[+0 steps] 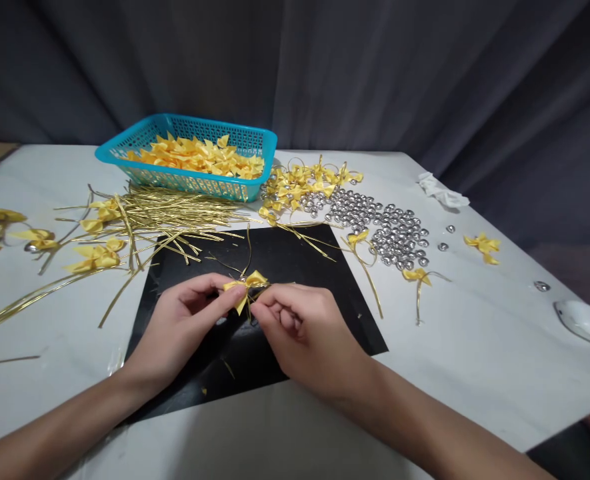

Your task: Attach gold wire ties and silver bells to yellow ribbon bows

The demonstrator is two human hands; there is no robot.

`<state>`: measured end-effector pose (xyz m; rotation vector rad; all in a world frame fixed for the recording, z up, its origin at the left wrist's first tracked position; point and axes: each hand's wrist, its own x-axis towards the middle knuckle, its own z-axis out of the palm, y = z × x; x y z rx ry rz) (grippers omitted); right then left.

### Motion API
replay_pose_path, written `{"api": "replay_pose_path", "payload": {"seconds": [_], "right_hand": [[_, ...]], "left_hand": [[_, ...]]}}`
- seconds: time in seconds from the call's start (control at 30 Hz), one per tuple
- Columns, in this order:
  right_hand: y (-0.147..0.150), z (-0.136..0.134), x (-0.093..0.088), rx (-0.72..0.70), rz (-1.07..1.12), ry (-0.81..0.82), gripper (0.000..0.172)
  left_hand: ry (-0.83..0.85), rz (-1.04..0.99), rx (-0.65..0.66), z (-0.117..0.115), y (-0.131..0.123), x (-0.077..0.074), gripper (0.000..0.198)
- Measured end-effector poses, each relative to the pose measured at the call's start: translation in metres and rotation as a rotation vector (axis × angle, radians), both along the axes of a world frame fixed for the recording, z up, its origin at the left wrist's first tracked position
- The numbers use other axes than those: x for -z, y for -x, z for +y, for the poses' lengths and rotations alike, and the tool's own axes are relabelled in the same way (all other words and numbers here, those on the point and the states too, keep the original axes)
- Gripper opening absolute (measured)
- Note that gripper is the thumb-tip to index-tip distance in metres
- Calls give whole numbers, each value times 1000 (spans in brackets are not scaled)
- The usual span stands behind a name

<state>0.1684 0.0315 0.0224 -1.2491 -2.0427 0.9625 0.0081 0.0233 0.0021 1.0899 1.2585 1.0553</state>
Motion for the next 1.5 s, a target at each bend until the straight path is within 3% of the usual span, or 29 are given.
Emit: {"api": "replay_pose_path", "payload": {"seconds": [0.27, 0.47, 0.6, 0.7, 0.8, 0.9, 1.1, 1.2, 1.33, 1.43, 1.5], "right_hand": [[12, -6, 5, 129, 224, 162, 21], [15, -3, 7, 144, 331, 252, 20], [12, 1, 6, 265, 449, 446, 24], [9, 5, 6, 180, 561, 684, 33], [5, 8, 7, 43, 521, 821, 29], [1, 13, 4, 64, 401, 789, 23], [-10, 21, -11, 78, 243, 803, 28], [-12, 21, -16, 75, 213, 695, 27], [-13, 16, -18, 126, 117, 240, 14], [-16, 12, -17, -84, -55, -155, 8], [-19, 11, -17, -223, -141, -301, 9]], "left_hand": [[-18, -15, 20, -1, 1, 2, 13], [-6, -90, 41, 1, 1, 2, 13], [23, -120, 3, 3, 1, 1, 11], [18, -147, -6, 3, 1, 1, 10], [6, -166, -7, 3, 2, 2, 12], [5, -165, -35, 3, 2, 3, 14], [15, -131, -59, 3, 2, 4, 13], [18, -102, -39, 4, 2, 4, 14], [24, -30, 3, 3, 1, 3, 17], [31, 41, 73, 2, -1, 2, 19], [20, 86, 139, 2, -3, 2, 19]]}}
